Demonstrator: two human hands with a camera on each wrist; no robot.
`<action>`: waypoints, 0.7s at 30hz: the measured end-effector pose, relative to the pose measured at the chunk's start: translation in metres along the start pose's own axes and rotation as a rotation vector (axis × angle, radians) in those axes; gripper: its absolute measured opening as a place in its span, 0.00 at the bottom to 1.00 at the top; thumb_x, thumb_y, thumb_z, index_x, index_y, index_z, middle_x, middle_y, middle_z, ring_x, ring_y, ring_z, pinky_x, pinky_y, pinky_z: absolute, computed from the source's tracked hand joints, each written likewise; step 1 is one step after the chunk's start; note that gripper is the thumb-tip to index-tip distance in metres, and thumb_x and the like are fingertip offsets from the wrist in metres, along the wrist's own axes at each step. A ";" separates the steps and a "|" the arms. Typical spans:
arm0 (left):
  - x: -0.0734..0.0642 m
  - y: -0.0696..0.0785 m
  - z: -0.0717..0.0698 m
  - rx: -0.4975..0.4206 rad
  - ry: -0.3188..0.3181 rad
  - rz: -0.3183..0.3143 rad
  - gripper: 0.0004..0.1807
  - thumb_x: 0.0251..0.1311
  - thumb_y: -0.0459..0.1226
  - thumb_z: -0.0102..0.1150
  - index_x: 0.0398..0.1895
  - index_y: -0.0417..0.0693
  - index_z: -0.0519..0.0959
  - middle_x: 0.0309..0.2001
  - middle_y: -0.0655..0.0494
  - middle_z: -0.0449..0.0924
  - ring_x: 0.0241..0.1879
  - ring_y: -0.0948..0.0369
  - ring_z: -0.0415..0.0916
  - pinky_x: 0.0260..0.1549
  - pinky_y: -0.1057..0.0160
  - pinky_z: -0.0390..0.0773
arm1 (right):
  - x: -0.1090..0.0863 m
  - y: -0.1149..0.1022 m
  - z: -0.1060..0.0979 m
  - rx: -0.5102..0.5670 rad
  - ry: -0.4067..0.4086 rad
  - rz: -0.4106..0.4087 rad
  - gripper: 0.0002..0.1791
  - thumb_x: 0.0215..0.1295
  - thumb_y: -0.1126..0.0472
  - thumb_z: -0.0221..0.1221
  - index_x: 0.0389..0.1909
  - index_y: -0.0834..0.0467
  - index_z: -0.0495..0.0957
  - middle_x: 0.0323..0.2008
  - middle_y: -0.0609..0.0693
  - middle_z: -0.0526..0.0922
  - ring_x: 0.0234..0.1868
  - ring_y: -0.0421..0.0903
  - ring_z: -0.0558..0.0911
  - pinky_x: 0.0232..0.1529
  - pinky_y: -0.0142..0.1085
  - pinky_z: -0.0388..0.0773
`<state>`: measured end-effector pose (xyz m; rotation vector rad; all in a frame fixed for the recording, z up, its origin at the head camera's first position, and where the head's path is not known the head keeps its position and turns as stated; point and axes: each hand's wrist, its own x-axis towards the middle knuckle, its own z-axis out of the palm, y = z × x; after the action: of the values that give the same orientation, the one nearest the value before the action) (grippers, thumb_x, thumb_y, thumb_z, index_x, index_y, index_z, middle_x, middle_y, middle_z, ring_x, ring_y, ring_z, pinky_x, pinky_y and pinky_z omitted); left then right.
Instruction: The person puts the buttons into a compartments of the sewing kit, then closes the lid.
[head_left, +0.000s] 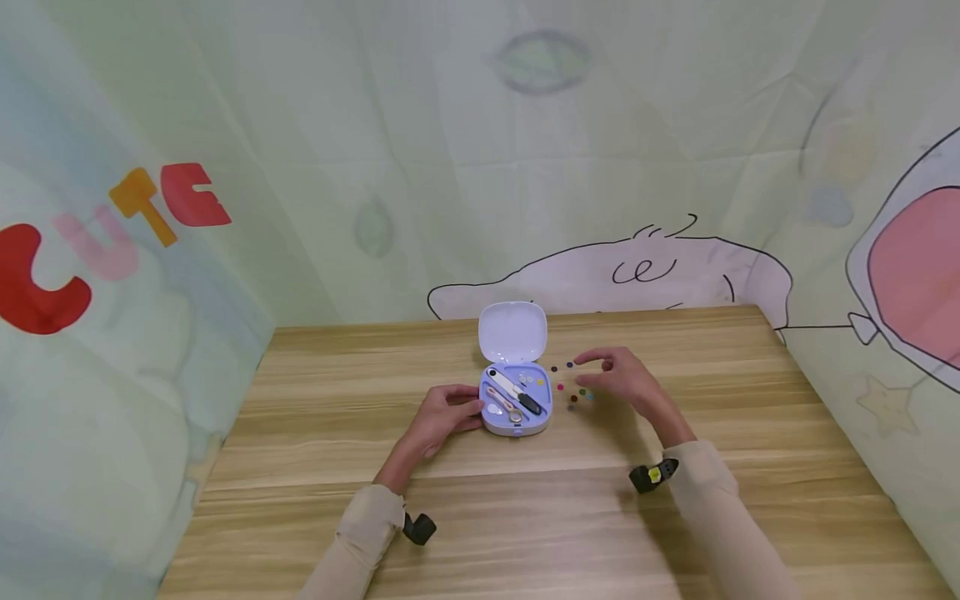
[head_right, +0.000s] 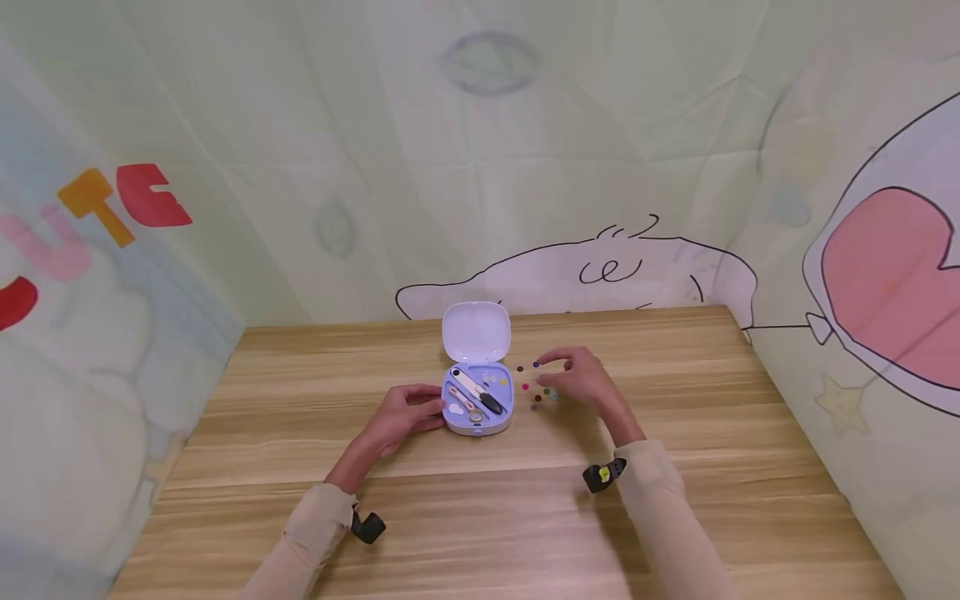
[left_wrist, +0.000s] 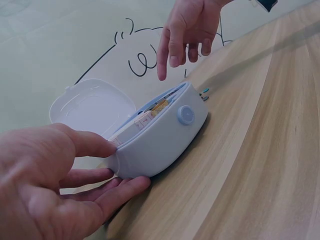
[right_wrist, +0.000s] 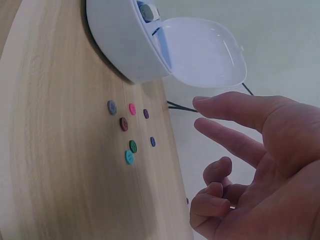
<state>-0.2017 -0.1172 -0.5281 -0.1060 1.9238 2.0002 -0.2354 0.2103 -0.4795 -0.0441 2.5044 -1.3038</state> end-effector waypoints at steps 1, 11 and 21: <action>0.000 0.000 0.000 -0.001 0.000 0.001 0.19 0.71 0.25 0.60 0.63 0.27 0.75 0.55 0.34 0.77 0.46 0.54 0.83 0.50 0.54 0.88 | 0.000 0.001 0.000 -0.002 -0.001 0.000 0.23 0.69 0.57 0.68 0.62 0.58 0.81 0.69 0.65 0.70 0.67 0.63 0.67 0.68 0.62 0.68; -0.001 0.000 0.000 -0.003 0.009 -0.006 0.19 0.71 0.25 0.59 0.63 0.26 0.75 0.55 0.34 0.77 0.46 0.53 0.84 0.50 0.55 0.88 | -0.004 0.012 0.002 -0.022 -0.003 0.003 0.21 0.68 0.58 0.69 0.59 0.59 0.83 0.59 0.62 0.76 0.56 0.58 0.71 0.52 0.48 0.73; 0.000 0.000 0.000 -0.012 0.005 -0.005 0.19 0.71 0.25 0.59 0.63 0.26 0.75 0.55 0.34 0.77 0.47 0.53 0.83 0.51 0.54 0.87 | -0.003 0.032 0.004 -0.060 0.016 0.020 0.16 0.65 0.57 0.71 0.51 0.60 0.87 0.52 0.59 0.83 0.48 0.54 0.76 0.44 0.41 0.75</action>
<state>-0.2012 -0.1172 -0.5282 -0.1182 1.9130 2.0103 -0.2273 0.2266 -0.5067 -0.0219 2.5507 -1.2262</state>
